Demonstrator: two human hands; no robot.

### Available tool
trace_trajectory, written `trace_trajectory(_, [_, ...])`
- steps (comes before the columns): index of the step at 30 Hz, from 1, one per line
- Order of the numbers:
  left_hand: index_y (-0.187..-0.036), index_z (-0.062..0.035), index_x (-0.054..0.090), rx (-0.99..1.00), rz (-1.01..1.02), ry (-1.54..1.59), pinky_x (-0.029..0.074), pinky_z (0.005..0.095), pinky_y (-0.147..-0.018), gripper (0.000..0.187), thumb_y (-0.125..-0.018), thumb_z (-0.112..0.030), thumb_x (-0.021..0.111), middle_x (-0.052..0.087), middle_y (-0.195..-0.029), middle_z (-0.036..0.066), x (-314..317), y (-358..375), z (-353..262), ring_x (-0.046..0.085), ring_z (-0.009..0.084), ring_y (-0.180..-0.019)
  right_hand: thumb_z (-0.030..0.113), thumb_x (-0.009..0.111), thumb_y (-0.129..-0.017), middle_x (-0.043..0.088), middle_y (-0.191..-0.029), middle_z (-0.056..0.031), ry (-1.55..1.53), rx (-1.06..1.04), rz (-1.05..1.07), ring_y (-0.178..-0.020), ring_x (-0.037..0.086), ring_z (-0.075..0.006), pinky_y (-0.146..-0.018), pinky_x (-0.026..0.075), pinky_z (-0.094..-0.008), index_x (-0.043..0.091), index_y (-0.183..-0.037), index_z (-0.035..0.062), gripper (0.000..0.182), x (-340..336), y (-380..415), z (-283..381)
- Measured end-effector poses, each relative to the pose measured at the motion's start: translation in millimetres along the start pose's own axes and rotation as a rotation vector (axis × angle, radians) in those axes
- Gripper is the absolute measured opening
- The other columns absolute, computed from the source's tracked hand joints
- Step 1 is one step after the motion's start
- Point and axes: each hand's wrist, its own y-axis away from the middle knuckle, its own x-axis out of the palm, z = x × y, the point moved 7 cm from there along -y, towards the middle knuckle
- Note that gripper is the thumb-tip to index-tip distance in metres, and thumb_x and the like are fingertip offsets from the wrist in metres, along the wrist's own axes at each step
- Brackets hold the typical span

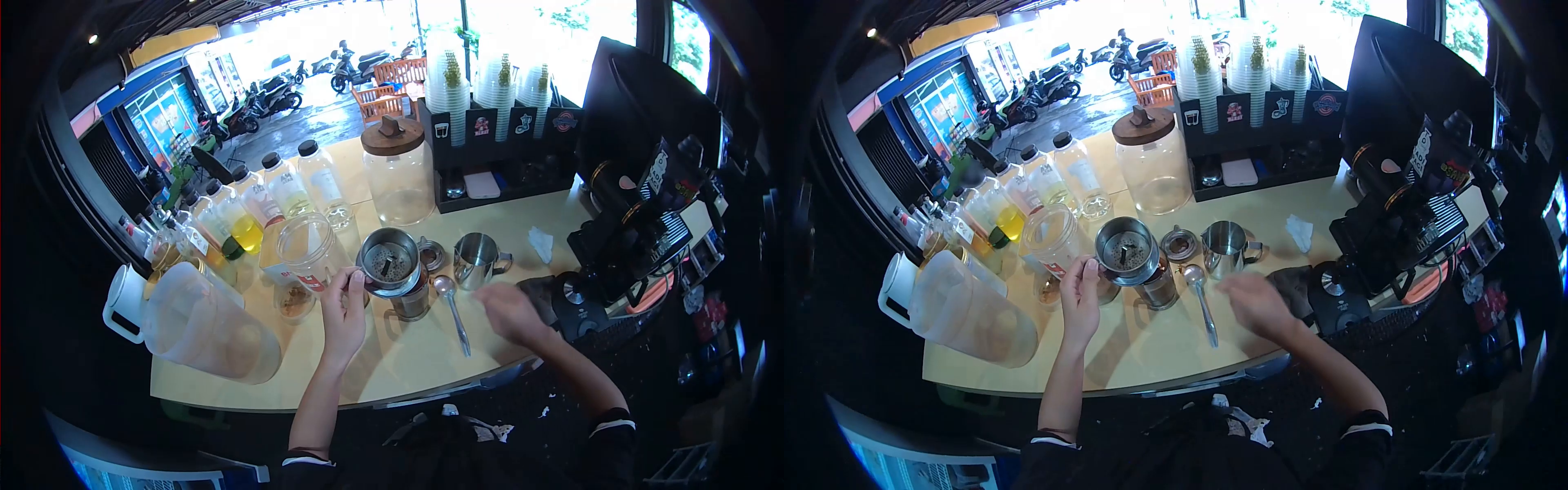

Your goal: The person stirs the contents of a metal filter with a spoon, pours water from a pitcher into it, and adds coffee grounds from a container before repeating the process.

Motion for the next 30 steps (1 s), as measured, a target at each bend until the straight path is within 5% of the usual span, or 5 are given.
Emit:
trace_trajectory(4, [-0.094,0.0018,0.058,-0.075,0.022,0.057,0.036,0.0205,-0.064,0.024,-0.1,-0.019,0.046,0.055,-0.077,-0.001,1,0,8,0.044,0.0041,-0.07,0.004,0.057,-0.084,0.063,-0.095,-0.0147,0.169,0.231,-0.384,-0.093,0.059,-0.0345,-0.081,0.046,-0.0426,0.059,-0.105,0.0015,0.022,-57,-25,-25])
trace_trajectory(8, [-0.094,0.0017,0.058,-0.065,0.024,0.104,0.036,0.0202,-0.064,0.025,-0.101,-0.019,0.046,0.054,-0.078,-0.002,3,-1,4,0.043,0.0036,-0.071,0.007,0.057,-0.088,0.063,-0.09,-0.0155,-0.11,0.455,-0.219,-0.087,0.061,-0.032,-0.076,0.047,-0.0384,0.058,-0.102,0.0007,0.015,-29,-15,-76])
trace_trajectory(13, [-0.094,-0.0008,0.059,-0.079,0.018,0.098,0.035,0.0202,-0.065,0.026,-0.1,-0.022,0.046,0.054,-0.078,-0.002,-3,-2,0,0.043,0.003,-0.072,0.014,0.056,-0.094,0.061,-0.082,-0.0057,-0.584,0.716,-0.057,-0.075,0.054,-0.0097,-0.07,0.044,-0.0267,0.055,-0.093,0.0001,0.014,7,0,-110])
trace_trajectory(16, [-0.093,-0.0012,0.059,-0.115,0.034,0.071,0.035,0.0202,-0.063,0.026,-0.1,-0.022,0.046,0.054,-0.077,-0.002,-4,-3,-4,0.042,0.0028,-0.069,0.013,0.054,-0.095,0.058,-0.079,-0.0013,-0.81,0.625,-0.129,-0.073,0.051,-0.0064,-0.065,0.043,-0.0245,0.055,-0.092,0.0005,0.014,17,-2,-116])
trace_trajectory(30, [-0.094,-0.0001,0.06,-0.082,0.069,0.172,0.035,0.0202,-0.063,0.025,-0.101,-0.02,0.046,0.056,-0.08,-0.001,1,-9,7,0.043,0.0031,-0.07,0.014,0.054,-0.096,0.05,-0.071,0.0034,-0.572,0.411,-0.1,-0.069,0.049,-0.0021,-0.061,0.041,-0.0208,0.051,-0.091,0.0023,0.013,-89,-100,-48])
